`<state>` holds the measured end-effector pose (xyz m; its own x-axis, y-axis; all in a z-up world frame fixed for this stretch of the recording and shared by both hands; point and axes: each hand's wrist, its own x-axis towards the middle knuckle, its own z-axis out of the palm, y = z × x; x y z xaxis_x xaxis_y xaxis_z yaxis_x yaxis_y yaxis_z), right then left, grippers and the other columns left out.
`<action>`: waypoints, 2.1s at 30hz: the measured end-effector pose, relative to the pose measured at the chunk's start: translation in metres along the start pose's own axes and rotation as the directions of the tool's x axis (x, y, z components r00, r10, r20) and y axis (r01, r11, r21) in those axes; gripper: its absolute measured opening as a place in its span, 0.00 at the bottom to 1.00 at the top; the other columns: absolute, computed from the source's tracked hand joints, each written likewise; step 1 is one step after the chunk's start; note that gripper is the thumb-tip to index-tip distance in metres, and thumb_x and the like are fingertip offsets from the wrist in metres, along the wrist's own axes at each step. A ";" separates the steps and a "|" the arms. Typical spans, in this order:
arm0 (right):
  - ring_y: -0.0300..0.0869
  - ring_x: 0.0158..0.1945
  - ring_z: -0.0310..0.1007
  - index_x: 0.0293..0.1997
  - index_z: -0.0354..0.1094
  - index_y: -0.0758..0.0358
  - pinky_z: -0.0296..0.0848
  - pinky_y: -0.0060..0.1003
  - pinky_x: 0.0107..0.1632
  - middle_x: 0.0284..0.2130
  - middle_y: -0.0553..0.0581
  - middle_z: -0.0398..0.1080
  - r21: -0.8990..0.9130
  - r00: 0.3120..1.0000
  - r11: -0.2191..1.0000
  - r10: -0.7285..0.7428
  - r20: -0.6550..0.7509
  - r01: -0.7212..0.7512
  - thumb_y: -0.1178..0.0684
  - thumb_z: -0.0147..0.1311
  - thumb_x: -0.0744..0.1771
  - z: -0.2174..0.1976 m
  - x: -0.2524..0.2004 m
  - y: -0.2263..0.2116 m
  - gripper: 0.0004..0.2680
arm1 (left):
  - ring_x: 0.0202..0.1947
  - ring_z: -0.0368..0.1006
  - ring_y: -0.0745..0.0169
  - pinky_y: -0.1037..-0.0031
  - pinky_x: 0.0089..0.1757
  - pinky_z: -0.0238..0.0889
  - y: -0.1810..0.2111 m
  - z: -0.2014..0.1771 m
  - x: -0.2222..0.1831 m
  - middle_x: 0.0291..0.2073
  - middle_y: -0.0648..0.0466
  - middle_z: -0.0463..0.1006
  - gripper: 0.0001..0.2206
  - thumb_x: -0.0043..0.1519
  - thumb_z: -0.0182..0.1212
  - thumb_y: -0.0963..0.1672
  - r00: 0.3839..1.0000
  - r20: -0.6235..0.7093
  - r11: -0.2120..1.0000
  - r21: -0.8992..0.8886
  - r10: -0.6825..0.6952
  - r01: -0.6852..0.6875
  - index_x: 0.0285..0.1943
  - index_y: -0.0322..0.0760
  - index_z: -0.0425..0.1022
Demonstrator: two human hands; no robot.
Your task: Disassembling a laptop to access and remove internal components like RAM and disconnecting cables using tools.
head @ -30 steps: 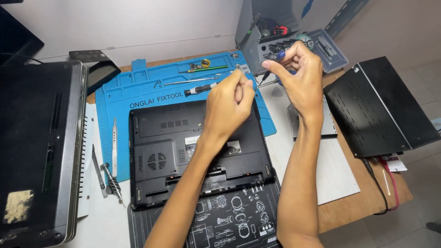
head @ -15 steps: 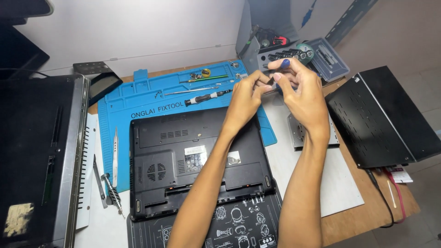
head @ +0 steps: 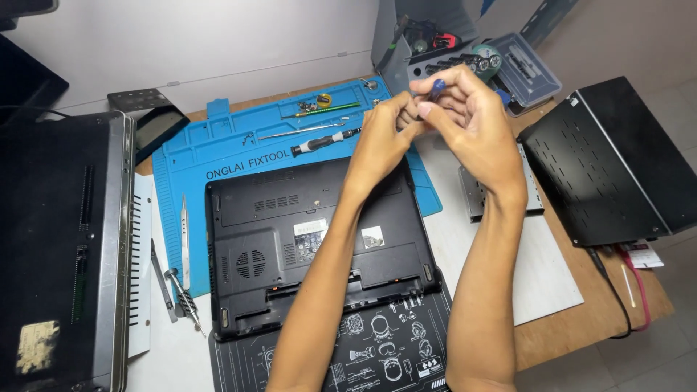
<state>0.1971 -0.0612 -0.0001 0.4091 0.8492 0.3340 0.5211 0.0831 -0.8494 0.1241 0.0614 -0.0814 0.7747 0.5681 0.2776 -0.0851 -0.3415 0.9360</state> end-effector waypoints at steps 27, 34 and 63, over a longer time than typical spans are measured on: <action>0.35 0.46 0.79 0.50 0.66 0.64 0.79 0.23 0.52 0.44 0.54 0.72 0.084 0.998 0.995 0.053 -0.040 -0.050 0.61 0.55 0.70 0.012 0.004 0.002 0.05 | 0.25 0.64 0.43 0.61 0.28 0.54 0.000 -0.004 -0.004 0.20 0.54 0.68 0.15 0.61 0.61 0.47 0.995 -0.090 0.936 0.351 0.032 0.001 0.29 0.42 0.57; 0.40 0.56 0.75 0.56 0.67 0.64 0.75 0.30 0.61 0.49 0.55 0.72 0.018 0.997 1.000 -0.006 -0.074 0.008 0.61 0.51 0.71 0.008 0.004 0.008 0.08 | 0.36 0.75 0.61 0.66 0.36 0.62 -0.002 -0.017 -0.006 0.32 0.62 0.79 0.15 0.58 0.69 0.53 0.998 0.044 0.943 0.329 0.044 -0.056 0.36 0.43 0.69; 0.37 0.49 0.77 0.56 0.67 0.65 0.79 0.27 0.51 0.46 0.57 0.72 0.050 0.979 0.998 -0.036 -0.202 0.047 0.60 0.50 0.73 -0.002 0.000 0.005 0.06 | 0.37 0.77 0.42 0.56 0.35 0.62 -0.027 -0.020 -0.005 0.27 0.52 0.82 0.11 0.57 0.67 0.38 0.978 0.093 0.837 0.536 -0.185 0.107 0.48 0.34 0.78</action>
<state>0.2017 -0.0615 -0.0037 0.5330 0.7229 0.4396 0.5013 0.1488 -0.8524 0.1097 0.0821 -0.1035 0.8321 0.5491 0.0787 0.3476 -0.6267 0.6975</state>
